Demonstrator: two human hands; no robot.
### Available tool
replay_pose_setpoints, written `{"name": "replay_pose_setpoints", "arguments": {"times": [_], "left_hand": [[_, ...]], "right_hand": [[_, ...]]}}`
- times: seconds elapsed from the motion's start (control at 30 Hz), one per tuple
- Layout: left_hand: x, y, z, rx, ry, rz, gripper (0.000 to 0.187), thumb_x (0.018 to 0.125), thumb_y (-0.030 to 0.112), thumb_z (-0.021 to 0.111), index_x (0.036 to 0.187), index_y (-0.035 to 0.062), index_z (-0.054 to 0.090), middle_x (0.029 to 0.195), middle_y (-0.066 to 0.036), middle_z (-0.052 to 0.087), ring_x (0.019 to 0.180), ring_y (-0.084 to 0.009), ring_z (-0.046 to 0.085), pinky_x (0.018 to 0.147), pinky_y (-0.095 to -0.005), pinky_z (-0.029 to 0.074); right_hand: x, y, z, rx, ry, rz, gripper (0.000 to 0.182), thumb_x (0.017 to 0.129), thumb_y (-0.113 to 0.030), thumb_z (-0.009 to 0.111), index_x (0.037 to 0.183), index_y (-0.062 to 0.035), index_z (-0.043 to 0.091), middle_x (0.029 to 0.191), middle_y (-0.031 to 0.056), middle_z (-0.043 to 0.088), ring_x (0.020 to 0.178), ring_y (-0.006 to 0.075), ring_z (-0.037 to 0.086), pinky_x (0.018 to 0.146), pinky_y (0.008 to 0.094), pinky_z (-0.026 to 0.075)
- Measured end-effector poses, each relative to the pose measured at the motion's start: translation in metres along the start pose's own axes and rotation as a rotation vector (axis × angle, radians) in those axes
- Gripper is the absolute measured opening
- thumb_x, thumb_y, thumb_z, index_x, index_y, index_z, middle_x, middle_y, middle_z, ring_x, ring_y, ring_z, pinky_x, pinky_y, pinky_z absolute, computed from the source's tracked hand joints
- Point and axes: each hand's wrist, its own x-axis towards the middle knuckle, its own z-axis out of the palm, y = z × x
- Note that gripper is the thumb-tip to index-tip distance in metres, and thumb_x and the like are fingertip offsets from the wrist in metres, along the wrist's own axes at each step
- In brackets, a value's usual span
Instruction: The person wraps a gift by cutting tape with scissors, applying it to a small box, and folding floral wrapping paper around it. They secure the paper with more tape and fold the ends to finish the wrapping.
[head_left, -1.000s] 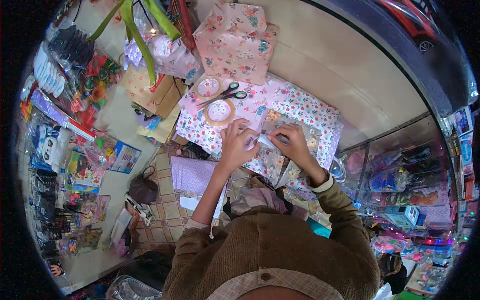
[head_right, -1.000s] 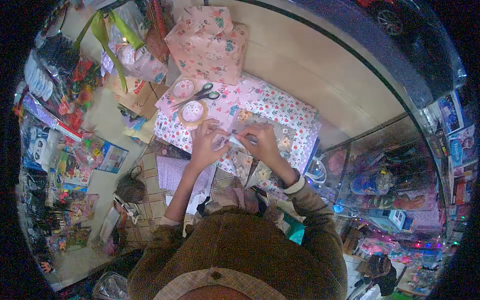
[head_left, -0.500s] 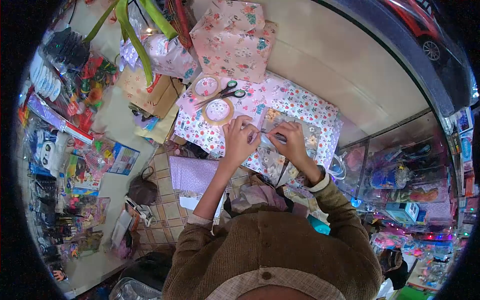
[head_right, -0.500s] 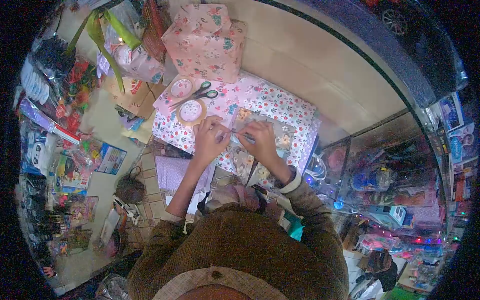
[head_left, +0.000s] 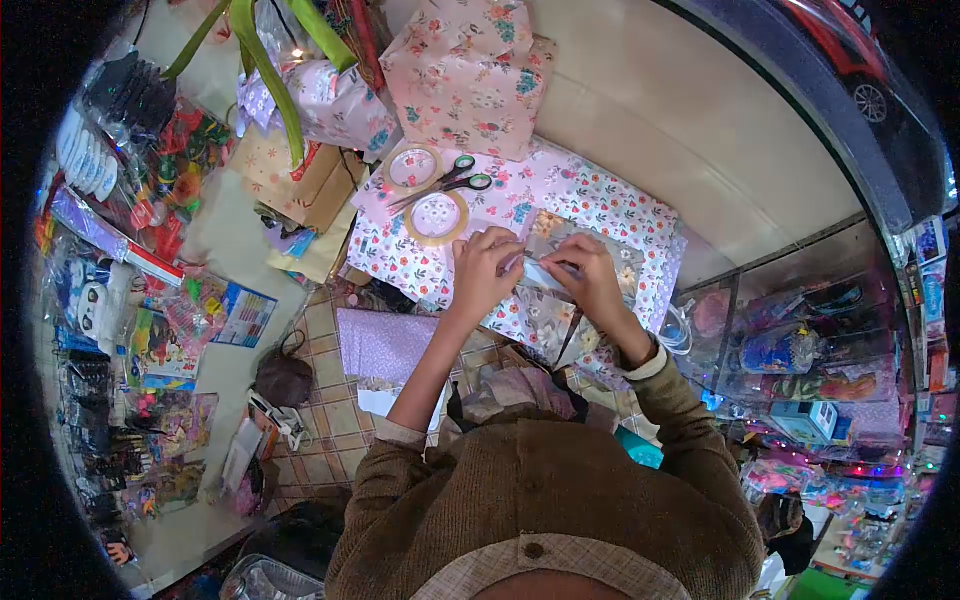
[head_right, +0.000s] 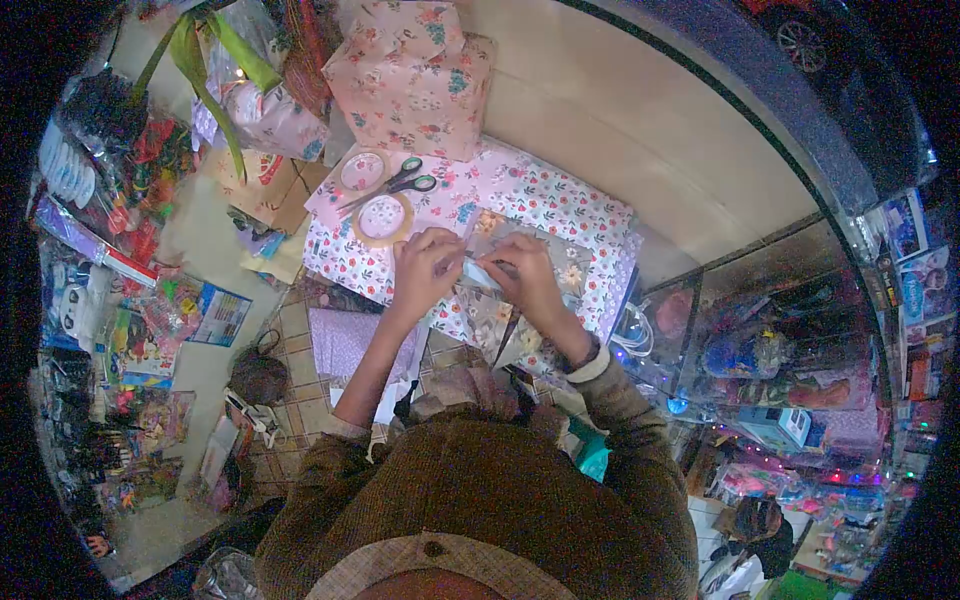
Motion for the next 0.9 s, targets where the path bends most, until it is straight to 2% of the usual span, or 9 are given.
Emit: {"name": "replay_pose_setpoints", "arguments": {"times": [0.1, 0.2, 0.4, 0.5, 0.6, 0.7, 0.9], "left_hand": [[0.001, -0.001, 0.000, -0.021, -0.012, -0.009, 0.021, 0.072, 0.017, 0.070, 0.093, 0.0120, 0.072, 0.097, 0.001, 0.061, 0.087, -0.0191, 0.057, 0.079, -0.0362, 0.031], [0.000, -0.002, 0.000, -0.038, -0.015, -0.010, 0.021, 0.072, 0.016, 0.069, 0.092, 0.0113, 0.072, 0.095, 0.000, 0.062, 0.086, -0.0196, 0.057, 0.079, -0.0362, 0.032], [0.000, -0.002, -0.001, -0.048, 0.000, -0.005, 0.021, 0.072, 0.016, 0.069, 0.093, 0.0111, 0.072, 0.093, 0.000, 0.063, 0.085, -0.0194, 0.057, 0.078, -0.0358, 0.031], [0.001, -0.004, 0.001, -0.017, -0.013, -0.008, 0.020, 0.073, 0.017, 0.069, 0.092, 0.0121, 0.072, 0.087, -0.001, 0.065, 0.082, -0.0193, 0.056, 0.076, -0.0359, 0.031], [0.000, -0.005, 0.001, -0.007, -0.015, -0.005, 0.019, 0.073, 0.018, 0.069, 0.091, 0.0126, 0.073, 0.082, -0.001, 0.067, 0.080, -0.0191, 0.055, 0.075, -0.0358, 0.030], [0.001, -0.006, 0.001, -0.030, -0.021, -0.011, 0.019, 0.074, 0.019, 0.069, 0.091, 0.0124, 0.073, 0.081, -0.001, 0.068, 0.079, -0.0189, 0.054, 0.075, -0.0357, 0.030], [0.001, -0.008, 0.001, -0.066, -0.019, -0.016, 0.017, 0.075, 0.020, 0.068, 0.090, 0.0121, 0.073, 0.082, -0.001, 0.069, 0.079, -0.0188, 0.054, 0.075, -0.0359, 0.030]], "right_hand": [[0.007, -0.008, -0.010, -0.081, 0.033, -0.058, 0.012, 0.075, -0.010, 0.074, 0.084, -0.0028, 0.070, 0.083, 0.0114, 0.063, 0.076, 0.0259, 0.058, 0.073, 0.0353, 0.044], [0.012, -0.004, -0.010, -0.006, -0.034, -0.032, 0.010, 0.075, -0.010, 0.073, 0.082, -0.0040, 0.070, 0.082, 0.0111, 0.062, 0.079, 0.0288, 0.058, 0.072, 0.0392, 0.044], [0.008, -0.002, 0.004, -0.053, -0.096, -0.071, 0.007, 0.077, -0.007, 0.070, 0.081, -0.0021, 0.066, 0.082, 0.0125, 0.064, 0.081, 0.0297, 0.059, 0.073, 0.0394, 0.045], [0.009, -0.011, 0.002, 0.146, -0.203, 0.086, 0.005, 0.079, -0.007, 0.069, 0.081, -0.0024, 0.066, 0.083, 0.0131, 0.065, 0.079, 0.0299, 0.061, 0.071, 0.0397, 0.046], [0.008, -0.010, 0.004, 0.126, -0.178, 0.075, 0.007, 0.078, -0.007, 0.069, 0.083, -0.0018, 0.066, 0.083, 0.0129, 0.066, 0.075, 0.0304, 0.063, 0.070, 0.0395, 0.047], [0.007, 0.003, 0.009, 0.002, -0.151, -0.043, 0.010, 0.078, -0.007, 0.069, 0.086, -0.0014, 0.066, 0.082, 0.0128, 0.066, 0.073, 0.0314, 0.062, 0.071, 0.0391, 0.047], [0.009, -0.003, 0.006, -0.018, -0.181, -0.050, 0.016, 0.080, -0.011, 0.068, 0.095, -0.0042, 0.069, 0.085, 0.0143, 0.066, 0.080, 0.0322, 0.060, 0.076, 0.0402, 0.044]]}}
